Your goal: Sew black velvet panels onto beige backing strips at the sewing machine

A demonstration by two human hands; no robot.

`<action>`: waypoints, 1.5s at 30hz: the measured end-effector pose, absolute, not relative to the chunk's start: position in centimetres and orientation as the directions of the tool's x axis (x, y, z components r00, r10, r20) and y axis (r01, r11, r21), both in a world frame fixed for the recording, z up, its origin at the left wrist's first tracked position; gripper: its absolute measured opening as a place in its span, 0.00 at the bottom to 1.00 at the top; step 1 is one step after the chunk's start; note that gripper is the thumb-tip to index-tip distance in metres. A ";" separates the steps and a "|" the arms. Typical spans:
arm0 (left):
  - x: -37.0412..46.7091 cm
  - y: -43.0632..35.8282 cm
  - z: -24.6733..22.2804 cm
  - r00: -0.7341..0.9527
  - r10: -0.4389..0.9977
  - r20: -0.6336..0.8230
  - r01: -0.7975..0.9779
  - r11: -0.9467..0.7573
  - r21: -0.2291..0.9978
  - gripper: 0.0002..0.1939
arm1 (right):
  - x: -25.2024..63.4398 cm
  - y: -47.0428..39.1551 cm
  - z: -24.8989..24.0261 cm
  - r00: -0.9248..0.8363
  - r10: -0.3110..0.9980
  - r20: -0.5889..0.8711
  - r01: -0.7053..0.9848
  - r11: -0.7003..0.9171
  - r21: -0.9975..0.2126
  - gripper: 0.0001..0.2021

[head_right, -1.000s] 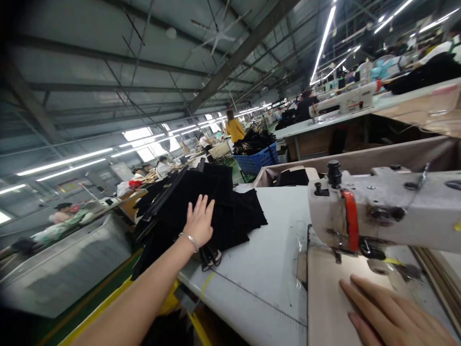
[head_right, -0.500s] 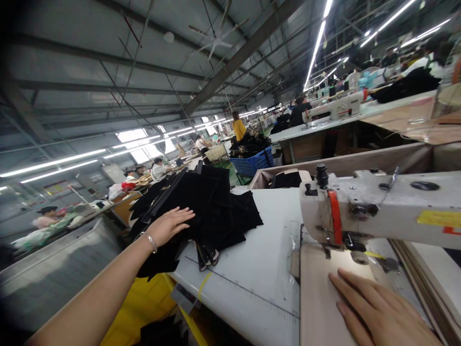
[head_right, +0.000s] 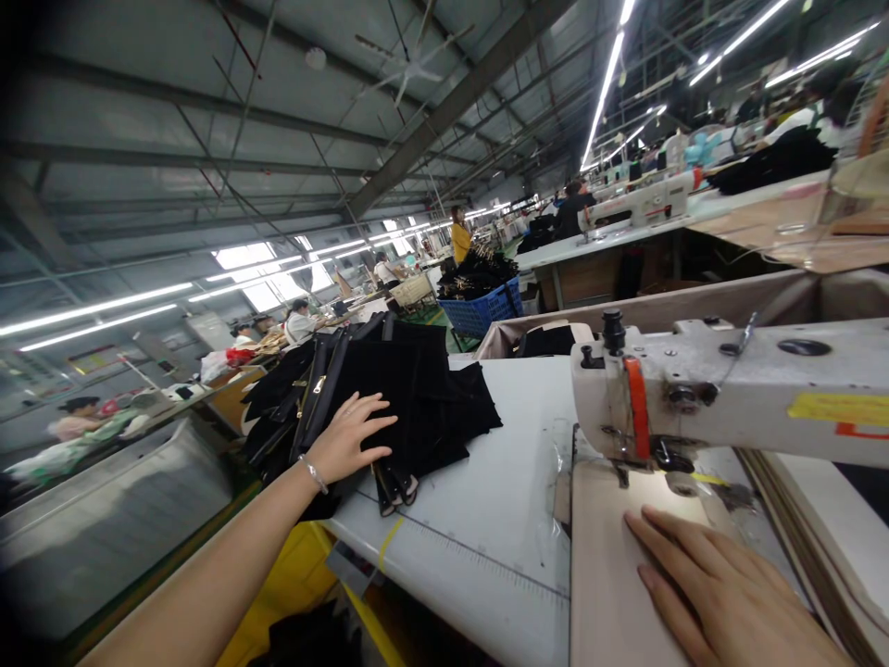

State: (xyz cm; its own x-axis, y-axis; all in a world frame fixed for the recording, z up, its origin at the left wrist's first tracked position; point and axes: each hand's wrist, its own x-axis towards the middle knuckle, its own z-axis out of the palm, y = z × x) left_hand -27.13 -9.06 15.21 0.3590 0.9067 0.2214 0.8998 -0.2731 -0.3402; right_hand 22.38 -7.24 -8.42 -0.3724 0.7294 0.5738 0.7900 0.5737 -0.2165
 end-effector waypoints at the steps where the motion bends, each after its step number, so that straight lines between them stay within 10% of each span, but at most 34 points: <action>1: -27.0 -9.2 15.0 0.379 0.904 0.200 0.889 -0.295 -0.350 0.24 | 22.4 -7.2 -8.5 -0.396 0.723 0.566 0.792 0.581 -0.187 0.30; 9: -27.1 -9.6 14.3 0.419 0.907 0.046 0.867 -0.384 -0.317 0.21 | 23.1 -7.0 -9.6 -0.480 0.689 0.543 0.796 0.602 -0.060 0.33; 21: -26.5 -9.2 14.7 0.326 0.914 0.240 0.888 -0.210 -0.408 0.23 | 22.4 -8.1 -7.6 -0.456 0.741 0.494 0.820 0.565 -0.092 0.30; 26: -18.9 -12.7 16.3 0.406 0.703 0.584 0.913 -0.292 -0.284 0.27 | 21.4 -8.9 -5.2 -0.436 0.750 0.497 0.833 0.546 -0.093 0.27; 32: -7.6 -14.5 8.9 0.733 0.656 0.181 0.641 -0.755 0.142 0.16 | 20.4 -8.9 -1.5 -0.438 0.785 0.438 0.846 0.524 -0.093 0.23; 45: -2.8 -1.4 3.4 0.462 0.877 0.129 0.807 -0.477 0.349 0.14 | 20.1 -9.6 0.1 -0.416 0.798 0.436 0.843 0.518 -0.144 0.21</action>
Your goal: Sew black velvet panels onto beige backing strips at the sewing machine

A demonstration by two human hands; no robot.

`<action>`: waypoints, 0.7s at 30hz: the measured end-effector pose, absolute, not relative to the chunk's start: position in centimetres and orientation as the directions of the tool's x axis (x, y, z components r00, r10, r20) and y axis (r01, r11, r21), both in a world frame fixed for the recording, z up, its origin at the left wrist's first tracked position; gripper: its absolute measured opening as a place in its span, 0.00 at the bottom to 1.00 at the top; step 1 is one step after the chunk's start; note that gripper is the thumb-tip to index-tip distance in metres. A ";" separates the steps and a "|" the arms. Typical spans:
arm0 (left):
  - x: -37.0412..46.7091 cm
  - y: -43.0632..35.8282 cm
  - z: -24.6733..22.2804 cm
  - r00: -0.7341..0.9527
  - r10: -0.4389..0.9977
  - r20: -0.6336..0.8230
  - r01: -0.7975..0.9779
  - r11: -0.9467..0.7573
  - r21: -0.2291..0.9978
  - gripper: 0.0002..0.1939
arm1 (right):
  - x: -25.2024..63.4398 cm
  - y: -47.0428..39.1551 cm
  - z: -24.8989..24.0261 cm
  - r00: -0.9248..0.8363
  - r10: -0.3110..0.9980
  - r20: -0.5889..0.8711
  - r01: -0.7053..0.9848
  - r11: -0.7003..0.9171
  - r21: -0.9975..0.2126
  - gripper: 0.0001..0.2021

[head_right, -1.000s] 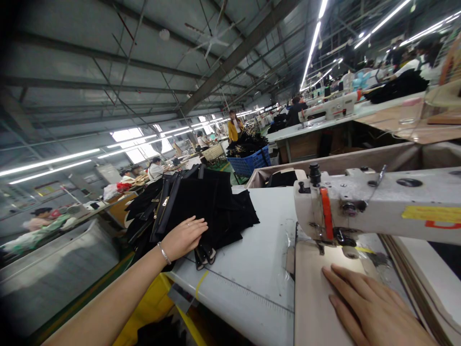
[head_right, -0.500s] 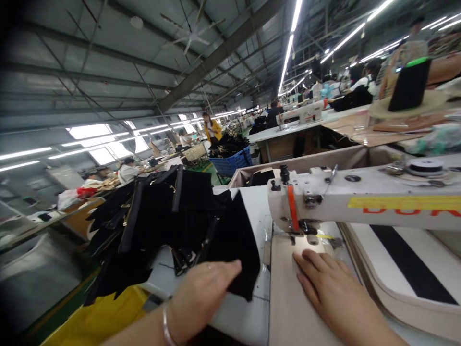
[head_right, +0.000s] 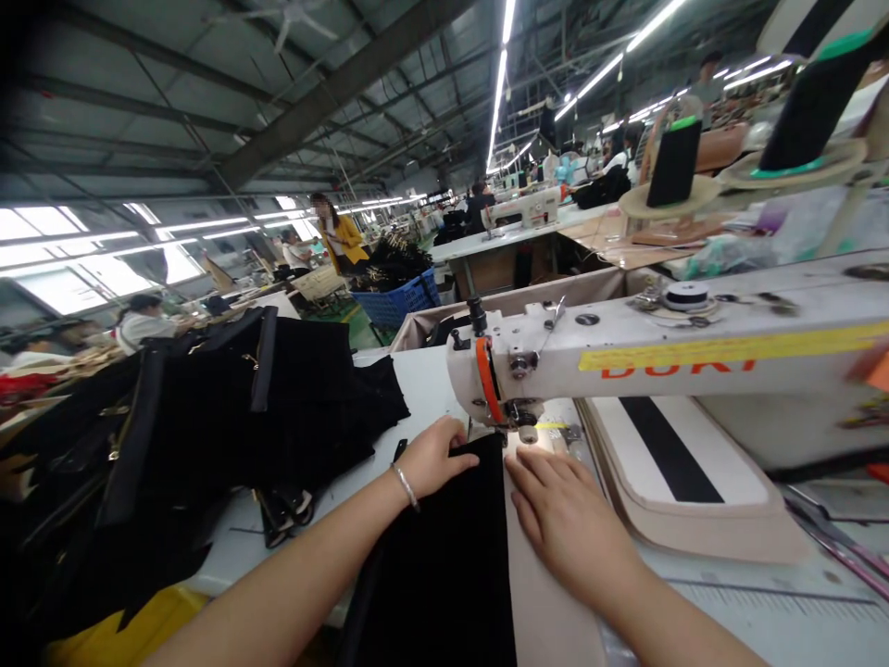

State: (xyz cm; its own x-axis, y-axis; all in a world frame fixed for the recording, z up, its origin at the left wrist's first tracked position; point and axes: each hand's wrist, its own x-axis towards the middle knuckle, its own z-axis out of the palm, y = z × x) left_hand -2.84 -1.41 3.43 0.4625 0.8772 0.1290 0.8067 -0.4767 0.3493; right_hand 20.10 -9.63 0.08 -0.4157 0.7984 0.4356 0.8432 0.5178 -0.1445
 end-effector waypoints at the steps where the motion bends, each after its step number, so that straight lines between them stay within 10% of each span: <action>1: -2.9 -2.1 3.4 0.471 0.873 0.129 0.781 -0.480 0.398 0.14 | 20.1 -9.6 0.1 -0.412 0.802 0.432 0.844 0.515 -0.152 0.21; 5: -2.1 -4.4 3.4 0.505 0.839 0.201 0.633 -0.519 0.575 0.13 | 20.0 -9.7 0.3 -0.407 0.815 0.413 0.845 0.508 -0.169 0.22; 21: 1.2 -2.3 2.7 0.389 0.881 0.267 0.730 -0.472 0.494 0.04 | 19.8 -9.5 0.0 -0.399 0.844 0.358 0.871 0.471 -0.139 0.26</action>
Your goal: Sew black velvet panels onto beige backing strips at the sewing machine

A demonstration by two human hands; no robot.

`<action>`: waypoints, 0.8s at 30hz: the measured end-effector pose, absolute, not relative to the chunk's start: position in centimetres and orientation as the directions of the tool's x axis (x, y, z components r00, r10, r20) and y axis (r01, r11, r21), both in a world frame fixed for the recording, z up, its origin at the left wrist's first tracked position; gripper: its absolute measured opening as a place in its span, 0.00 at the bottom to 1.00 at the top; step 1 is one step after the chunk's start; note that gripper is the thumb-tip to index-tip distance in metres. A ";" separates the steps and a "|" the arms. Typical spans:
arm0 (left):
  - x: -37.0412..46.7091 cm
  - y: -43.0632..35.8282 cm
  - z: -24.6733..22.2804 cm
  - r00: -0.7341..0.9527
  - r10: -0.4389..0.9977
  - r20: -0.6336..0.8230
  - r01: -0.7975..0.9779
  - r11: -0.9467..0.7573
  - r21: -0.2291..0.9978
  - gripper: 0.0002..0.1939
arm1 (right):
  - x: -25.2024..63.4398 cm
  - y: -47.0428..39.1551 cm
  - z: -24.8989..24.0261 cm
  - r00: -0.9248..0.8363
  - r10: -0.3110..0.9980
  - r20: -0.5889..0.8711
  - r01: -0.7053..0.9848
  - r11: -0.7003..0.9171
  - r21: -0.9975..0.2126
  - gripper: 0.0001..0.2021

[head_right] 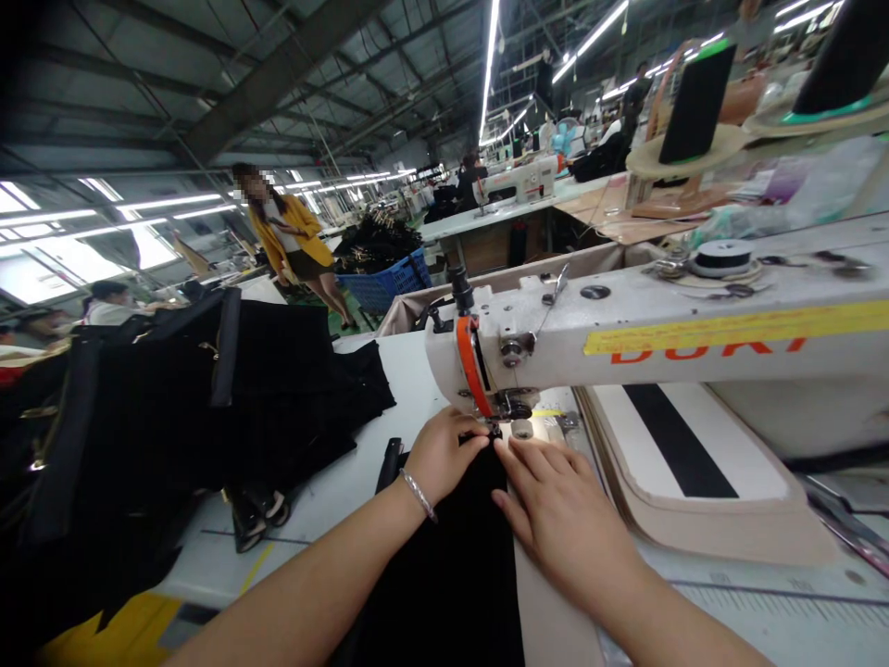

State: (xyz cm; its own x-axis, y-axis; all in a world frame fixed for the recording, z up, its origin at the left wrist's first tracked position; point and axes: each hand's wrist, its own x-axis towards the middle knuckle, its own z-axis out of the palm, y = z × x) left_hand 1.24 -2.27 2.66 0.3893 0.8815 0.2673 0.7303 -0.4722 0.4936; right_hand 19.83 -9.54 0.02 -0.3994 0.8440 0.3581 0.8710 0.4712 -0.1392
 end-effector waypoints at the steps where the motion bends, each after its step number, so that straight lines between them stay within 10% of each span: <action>1: 1.3 -2.2 2.7 0.381 0.885 0.268 0.735 -0.466 0.493 0.04 | 19.8 -9.5 0.1 -0.400 0.846 0.352 0.872 0.470 -0.138 0.26; 24: 0.2 -4.8 2.4 0.656 0.673 0.341 0.598 -0.740 0.309 0.12 | 20.0 -9.6 -0.2 -0.394 0.802 0.449 0.869 0.484 -0.102 0.23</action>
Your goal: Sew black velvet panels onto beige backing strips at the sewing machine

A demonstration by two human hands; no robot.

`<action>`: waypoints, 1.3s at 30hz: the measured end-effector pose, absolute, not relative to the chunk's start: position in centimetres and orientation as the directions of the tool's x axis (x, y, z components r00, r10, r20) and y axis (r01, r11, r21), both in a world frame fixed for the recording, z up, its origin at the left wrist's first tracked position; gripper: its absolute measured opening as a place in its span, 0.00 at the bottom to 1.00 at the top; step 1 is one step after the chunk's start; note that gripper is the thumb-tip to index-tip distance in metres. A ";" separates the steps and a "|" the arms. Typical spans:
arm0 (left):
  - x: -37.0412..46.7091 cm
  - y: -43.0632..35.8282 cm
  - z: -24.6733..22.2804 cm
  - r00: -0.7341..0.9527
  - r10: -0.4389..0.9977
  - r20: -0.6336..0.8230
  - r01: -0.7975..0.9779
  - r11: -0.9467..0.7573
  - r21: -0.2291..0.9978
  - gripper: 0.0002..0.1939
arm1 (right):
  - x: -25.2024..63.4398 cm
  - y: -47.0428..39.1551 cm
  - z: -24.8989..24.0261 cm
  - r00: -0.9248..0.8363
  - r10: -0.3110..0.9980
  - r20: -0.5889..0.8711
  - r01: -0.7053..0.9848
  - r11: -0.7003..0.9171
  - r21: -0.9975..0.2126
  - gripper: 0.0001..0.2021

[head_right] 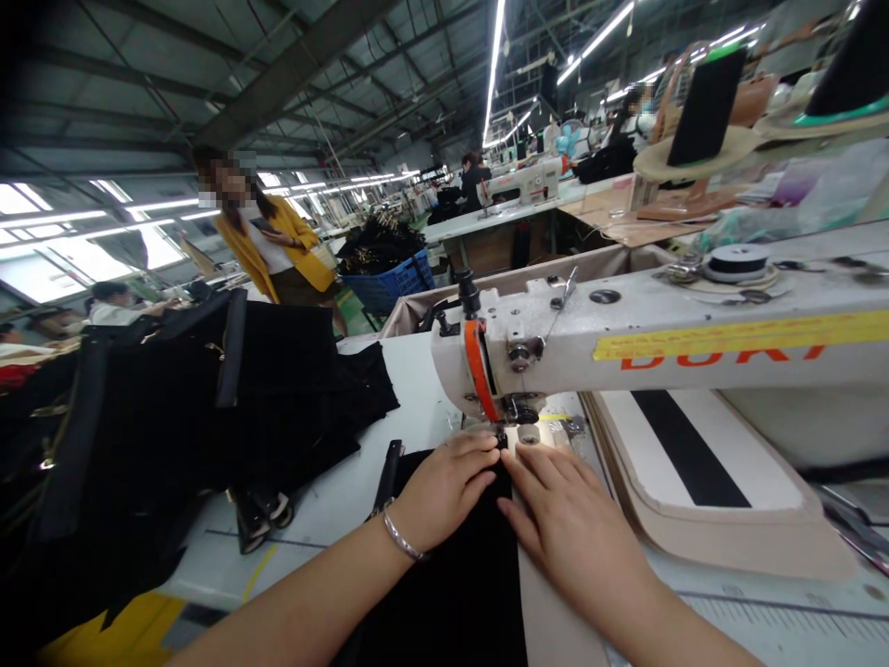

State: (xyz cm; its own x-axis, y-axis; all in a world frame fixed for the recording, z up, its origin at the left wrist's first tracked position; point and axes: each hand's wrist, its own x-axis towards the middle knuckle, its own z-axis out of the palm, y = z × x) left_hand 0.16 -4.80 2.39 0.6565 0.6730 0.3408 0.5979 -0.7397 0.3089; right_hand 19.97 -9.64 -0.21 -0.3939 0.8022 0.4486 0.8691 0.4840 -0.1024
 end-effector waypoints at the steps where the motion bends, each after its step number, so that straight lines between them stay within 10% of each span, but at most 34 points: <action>1: 0.1 -4.8 2.3 0.659 0.671 0.341 0.596 -0.742 0.308 0.12 | 20.0 -9.6 -0.2 -0.392 0.805 0.445 0.871 0.480 -0.102 0.23; 14: 0.1 -4.3 3.0 0.666 0.701 0.255 0.637 -0.712 0.294 0.14 | 20.0 -9.6 0.5 -0.390 0.840 0.377 0.862 0.477 -0.171 0.21; 20: -2.3 -13.9 6.4 0.884 0.466 -0.035 0.452 -0.833 0.319 0.34 | 20.9 -18.9 1.0 -0.491 0.743 0.455 0.806 0.585 -0.085 0.25; 29: -3.4 -18.9 3.7 0.916 0.359 0.181 0.353 -0.933 0.061 0.16 | 21.4 -24.1 1.8 -0.666 0.594 0.452 0.721 0.669 0.183 0.23; 39: -3.0 -18.9 4.0 0.898 0.375 0.232 0.346 -0.925 0.157 0.16 | 21.1 -24.0 1.1 -0.702 0.554 0.447 0.701 0.650 0.295 0.23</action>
State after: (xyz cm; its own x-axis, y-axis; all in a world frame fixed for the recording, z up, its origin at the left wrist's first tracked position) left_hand -3.03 -18.93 4.05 0.8976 0.3749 0.2319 0.3459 -0.9251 0.1566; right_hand 21.06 -24.04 1.05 -0.7024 0.5543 0.4466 0.7005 0.6496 0.2954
